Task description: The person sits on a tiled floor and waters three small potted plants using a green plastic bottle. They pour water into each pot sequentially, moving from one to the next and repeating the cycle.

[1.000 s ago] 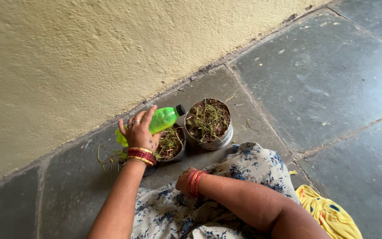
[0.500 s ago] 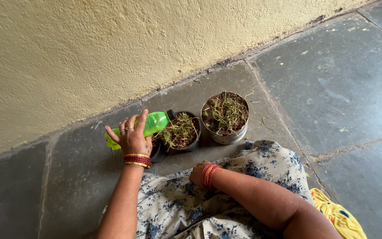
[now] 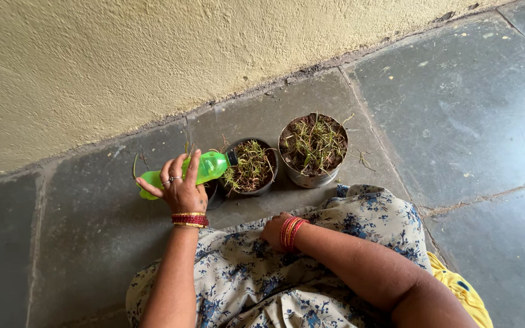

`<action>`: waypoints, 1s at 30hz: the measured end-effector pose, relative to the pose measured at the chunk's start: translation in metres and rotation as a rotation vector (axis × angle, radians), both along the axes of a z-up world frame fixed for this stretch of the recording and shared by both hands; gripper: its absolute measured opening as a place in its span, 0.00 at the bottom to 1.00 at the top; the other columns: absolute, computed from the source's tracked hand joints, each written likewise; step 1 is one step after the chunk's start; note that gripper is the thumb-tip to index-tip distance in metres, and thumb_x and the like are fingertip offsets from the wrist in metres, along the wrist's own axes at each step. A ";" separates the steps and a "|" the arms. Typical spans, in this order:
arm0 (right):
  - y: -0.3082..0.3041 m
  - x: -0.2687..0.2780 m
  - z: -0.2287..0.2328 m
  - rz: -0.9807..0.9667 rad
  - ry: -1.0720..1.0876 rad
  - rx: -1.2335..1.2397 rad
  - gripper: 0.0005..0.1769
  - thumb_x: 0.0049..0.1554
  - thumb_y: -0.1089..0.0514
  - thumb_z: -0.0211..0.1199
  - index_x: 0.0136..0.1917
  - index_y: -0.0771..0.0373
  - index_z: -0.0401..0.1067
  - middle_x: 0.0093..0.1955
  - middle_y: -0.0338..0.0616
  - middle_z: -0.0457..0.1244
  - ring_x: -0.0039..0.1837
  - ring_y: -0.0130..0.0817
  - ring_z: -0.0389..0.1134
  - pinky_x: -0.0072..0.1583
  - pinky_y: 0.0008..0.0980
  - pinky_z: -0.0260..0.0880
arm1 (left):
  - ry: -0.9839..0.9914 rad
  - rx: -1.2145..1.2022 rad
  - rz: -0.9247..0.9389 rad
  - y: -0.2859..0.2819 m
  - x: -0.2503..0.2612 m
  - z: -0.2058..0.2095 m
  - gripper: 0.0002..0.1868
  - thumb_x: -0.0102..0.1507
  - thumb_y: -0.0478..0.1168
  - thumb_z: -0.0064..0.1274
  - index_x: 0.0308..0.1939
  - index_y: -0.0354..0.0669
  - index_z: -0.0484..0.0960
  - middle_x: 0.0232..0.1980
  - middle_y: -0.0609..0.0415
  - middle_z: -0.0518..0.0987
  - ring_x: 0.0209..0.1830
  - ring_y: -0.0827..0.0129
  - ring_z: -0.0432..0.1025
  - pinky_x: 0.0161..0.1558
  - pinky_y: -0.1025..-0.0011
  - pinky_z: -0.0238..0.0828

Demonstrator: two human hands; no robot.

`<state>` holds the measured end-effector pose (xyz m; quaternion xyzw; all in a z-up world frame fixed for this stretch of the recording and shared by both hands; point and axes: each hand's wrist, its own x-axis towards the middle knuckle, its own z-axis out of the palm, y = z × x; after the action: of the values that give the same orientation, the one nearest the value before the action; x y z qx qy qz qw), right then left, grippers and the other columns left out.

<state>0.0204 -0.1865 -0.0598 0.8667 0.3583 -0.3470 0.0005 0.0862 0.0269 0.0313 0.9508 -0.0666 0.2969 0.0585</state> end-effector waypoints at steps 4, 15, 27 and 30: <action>-0.001 -0.003 -0.002 0.010 -0.015 0.014 0.25 0.57 0.52 0.61 0.68 0.51 0.70 0.67 0.51 0.64 0.69 0.50 0.65 0.69 0.55 0.62 | -0.059 -0.034 -0.044 0.001 0.001 -0.013 0.45 0.49 0.33 0.66 0.68 0.76 0.75 0.65 0.65 0.76 0.72 0.64 0.64 0.73 0.28 0.12; -0.003 -0.006 -0.007 0.029 -0.039 0.023 0.25 0.58 0.51 0.60 0.68 0.52 0.70 0.67 0.53 0.64 0.68 0.51 0.66 0.67 0.54 0.65 | -0.105 -0.016 -0.060 0.002 0.001 -0.023 0.44 0.52 0.32 0.65 0.69 0.77 0.75 0.66 0.67 0.75 0.72 0.66 0.64 0.73 0.26 0.13; -0.001 -0.007 0.001 0.041 -0.018 -0.053 0.27 0.59 0.47 0.61 0.70 0.53 0.69 0.66 0.53 0.65 0.67 0.50 0.67 0.67 0.52 0.66 | -0.114 0.015 -0.055 0.003 0.002 -0.029 0.40 0.56 0.33 0.63 0.68 0.80 0.75 0.67 0.70 0.74 0.72 0.67 0.64 0.72 0.28 0.13; -0.002 -0.006 0.000 0.025 -0.001 -0.040 0.28 0.58 0.44 0.63 0.70 0.53 0.69 0.66 0.53 0.64 0.68 0.50 0.66 0.67 0.52 0.66 | -0.144 0.037 -0.051 0.003 0.003 -0.032 0.38 0.59 0.32 0.62 0.68 0.80 0.76 0.67 0.70 0.74 0.72 0.68 0.64 0.73 0.28 0.13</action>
<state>0.0145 -0.1883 -0.0597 0.8621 0.3622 -0.3536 0.0224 0.0895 0.0303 -0.0007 0.9260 -0.1001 0.3615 0.0434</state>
